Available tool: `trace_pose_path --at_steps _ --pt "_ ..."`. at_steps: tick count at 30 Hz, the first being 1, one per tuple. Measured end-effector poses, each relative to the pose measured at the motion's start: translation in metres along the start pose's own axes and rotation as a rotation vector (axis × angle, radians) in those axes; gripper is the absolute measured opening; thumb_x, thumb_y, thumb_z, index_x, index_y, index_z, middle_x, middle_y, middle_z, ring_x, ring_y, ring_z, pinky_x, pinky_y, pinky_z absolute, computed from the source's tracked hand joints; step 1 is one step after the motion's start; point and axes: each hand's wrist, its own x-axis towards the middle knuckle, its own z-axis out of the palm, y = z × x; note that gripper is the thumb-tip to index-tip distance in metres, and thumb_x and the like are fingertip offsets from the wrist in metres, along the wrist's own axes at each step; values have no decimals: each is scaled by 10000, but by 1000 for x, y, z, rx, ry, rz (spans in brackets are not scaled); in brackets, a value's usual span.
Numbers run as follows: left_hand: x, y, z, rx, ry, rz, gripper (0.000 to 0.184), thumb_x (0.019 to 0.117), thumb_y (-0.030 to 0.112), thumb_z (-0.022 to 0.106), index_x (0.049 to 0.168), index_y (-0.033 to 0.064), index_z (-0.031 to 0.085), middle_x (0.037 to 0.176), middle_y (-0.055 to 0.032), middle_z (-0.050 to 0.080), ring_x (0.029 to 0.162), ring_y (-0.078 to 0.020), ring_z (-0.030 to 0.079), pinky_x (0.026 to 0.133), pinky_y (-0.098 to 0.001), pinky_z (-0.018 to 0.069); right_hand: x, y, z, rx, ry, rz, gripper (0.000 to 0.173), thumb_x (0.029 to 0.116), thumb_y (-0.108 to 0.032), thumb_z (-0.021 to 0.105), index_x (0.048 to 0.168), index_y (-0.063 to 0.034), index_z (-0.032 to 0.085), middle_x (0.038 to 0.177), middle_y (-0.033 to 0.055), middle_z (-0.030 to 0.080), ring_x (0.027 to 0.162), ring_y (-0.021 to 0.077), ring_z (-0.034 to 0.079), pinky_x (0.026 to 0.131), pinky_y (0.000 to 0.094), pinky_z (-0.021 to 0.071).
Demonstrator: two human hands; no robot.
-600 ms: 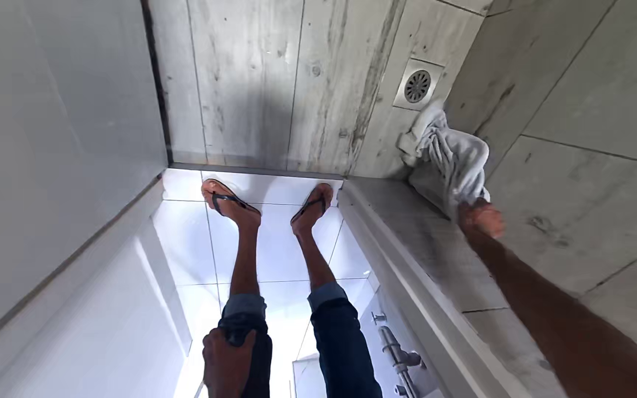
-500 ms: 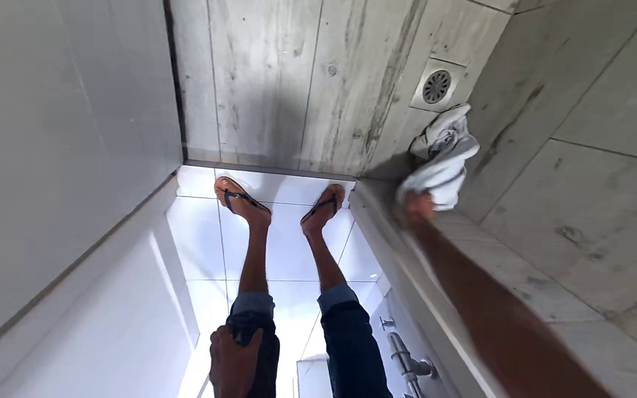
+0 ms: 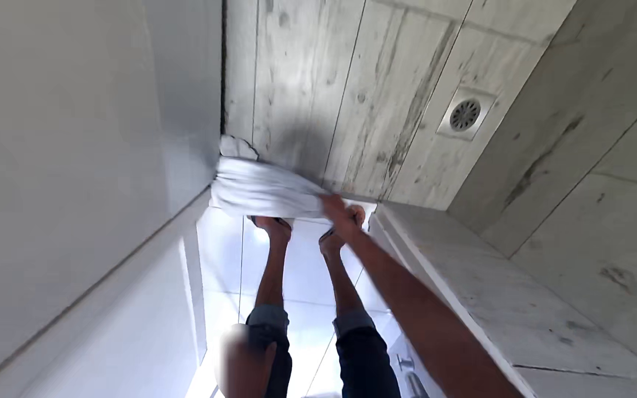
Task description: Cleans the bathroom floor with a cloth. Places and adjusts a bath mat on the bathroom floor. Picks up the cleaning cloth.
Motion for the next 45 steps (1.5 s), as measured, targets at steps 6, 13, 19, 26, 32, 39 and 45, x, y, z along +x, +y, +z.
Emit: trace_pose_path --at_steps 6,13,19,26,32,39,45 --pt "12 -11 -5 38 -15 -10 720 787 525 827 1259 25 614 1289 -218 587 1185 -390 608 901 -569 547 -46 70 -176 -142 774 652 596 1083 -425 439 1439 50 503 1440 292 538 1360 401 526 1110 528 440" --pt "38 -39 -45 -38 -36 101 640 805 499 829 1221 52 638 1234 -173 614 1143 -343 620 893 -561 540 28 -58 -125 292 998 40 492 1065 -340 496 1462 -50 519 1328 225 633 1218 339 630 1018 526 514" --pt "54 -68 -51 -32 -70 147 625 810 519 806 1215 73 637 1222 -151 616 1127 -317 626 890 -537 545 20 -46 134 -199 241 136 526 1077 -392 454 1510 -94 475 1333 264 630 1197 461 625 931 665 510" --pt "55 -101 -20 -100 -59 167 625 809 526 804 1204 70 641 1226 -145 609 1138 -311 616 891 -536 540 -67 3 190 -609 -227 79 479 1035 -402 506 1464 -200 569 1389 181 630 1254 406 612 987 658 484" --pt "44 -146 35 -175 32 215 627 832 508 795 1220 43 632 1241 -177 601 1153 -342 608 910 -553 536 -82 77 73 -604 437 52 416 1034 -379 548 1393 -178 609 1253 267 659 1062 519 656 761 739 502" --pt "3 -232 54 -81 48 198 669 800 521 819 1228 38 643 1270 -219 582 1181 -393 587 922 -577 522 -188 281 152 -21 291 462 415 1040 -327 552 1305 -15 622 1128 248 668 938 367 667 800 560 538" --pt "34 -316 127 149 -80 91 701 795 471 841 1290 25 625 1348 -267 550 1249 -450 550 964 -581 513 -104 137 193 308 737 124 518 1051 -335 524 1435 12 523 1326 286 612 1250 409 589 1038 602 471"
